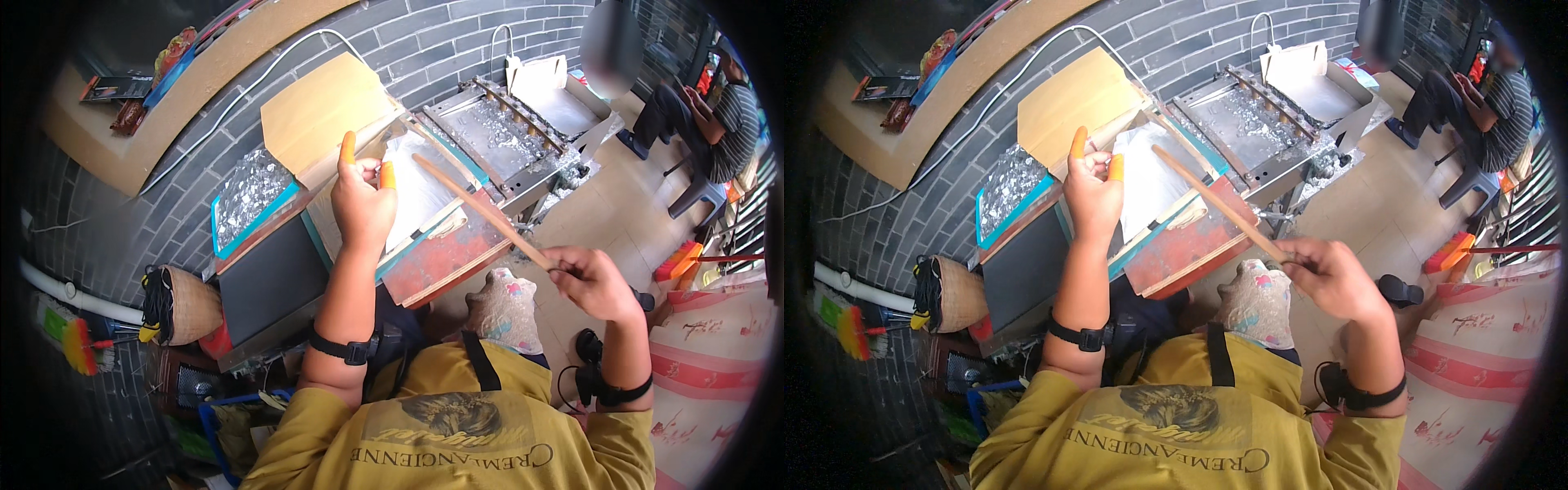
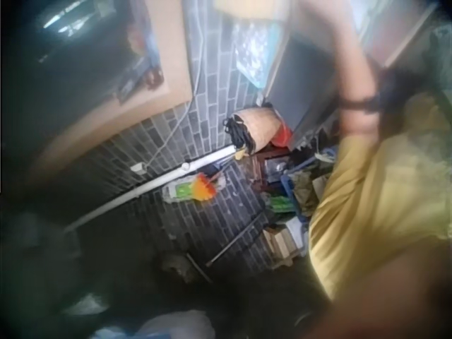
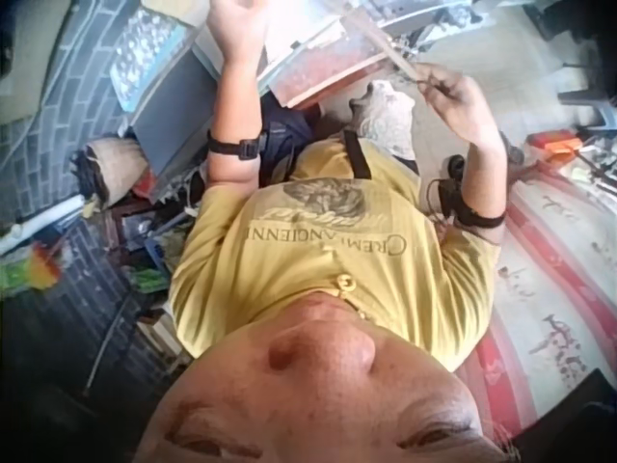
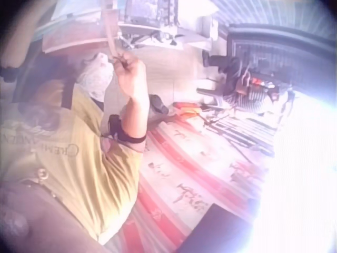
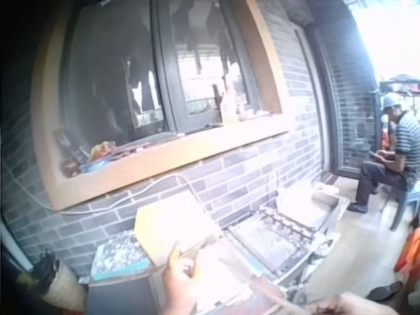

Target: The person wipes a flat metal surface with a yellow cloth and a wooden stick. They repeatedly lift a cardboard sheet to clean underneath it and then place it back down. The person also wipes a blue tray containing small silver items and a metal rack with a wooden stick.

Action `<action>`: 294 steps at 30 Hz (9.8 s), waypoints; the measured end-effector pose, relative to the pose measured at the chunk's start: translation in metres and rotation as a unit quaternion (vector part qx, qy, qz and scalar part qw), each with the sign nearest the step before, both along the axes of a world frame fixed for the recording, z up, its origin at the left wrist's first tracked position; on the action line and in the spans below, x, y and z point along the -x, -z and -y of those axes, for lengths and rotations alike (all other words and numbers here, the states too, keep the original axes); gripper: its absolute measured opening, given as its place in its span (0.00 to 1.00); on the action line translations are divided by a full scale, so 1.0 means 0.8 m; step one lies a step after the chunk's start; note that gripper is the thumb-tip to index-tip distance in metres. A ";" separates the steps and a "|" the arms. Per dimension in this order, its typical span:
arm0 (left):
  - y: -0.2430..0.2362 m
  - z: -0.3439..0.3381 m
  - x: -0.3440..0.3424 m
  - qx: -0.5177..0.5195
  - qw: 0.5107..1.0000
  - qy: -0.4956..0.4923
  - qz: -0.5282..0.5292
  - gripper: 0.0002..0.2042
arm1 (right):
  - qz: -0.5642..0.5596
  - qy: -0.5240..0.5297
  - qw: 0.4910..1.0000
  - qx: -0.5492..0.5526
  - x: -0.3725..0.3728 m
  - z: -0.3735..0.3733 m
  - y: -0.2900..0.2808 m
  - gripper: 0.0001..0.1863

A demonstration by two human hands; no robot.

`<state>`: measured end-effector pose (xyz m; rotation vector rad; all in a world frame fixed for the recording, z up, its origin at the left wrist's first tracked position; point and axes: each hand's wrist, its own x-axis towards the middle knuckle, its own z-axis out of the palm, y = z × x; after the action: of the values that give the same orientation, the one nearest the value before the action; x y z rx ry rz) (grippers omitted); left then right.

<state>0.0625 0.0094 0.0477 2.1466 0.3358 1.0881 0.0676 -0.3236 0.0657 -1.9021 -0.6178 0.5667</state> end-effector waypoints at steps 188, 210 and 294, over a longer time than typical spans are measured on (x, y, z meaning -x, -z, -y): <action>0.078 -0.265 0.164 0.544 0.807 0.231 0.009 0.20 | -0.306 -0.110 0.932 -0.162 0.054 -0.136 0.067 0.18; 0.072 -0.267 0.180 0.535 0.816 0.218 0.024 0.20 | -0.368 -0.105 0.901 -0.203 0.056 -0.141 0.066 0.17; 0.050 -0.192 0.193 0.282 0.946 0.007 -0.160 0.10 | 0.011 0.055 0.998 -0.013 0.052 -0.045 0.042 0.15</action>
<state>-0.0921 0.1628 0.0075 1.7867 0.6903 0.5358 0.0256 -0.2873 0.0324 -1.9078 -0.5298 0.4656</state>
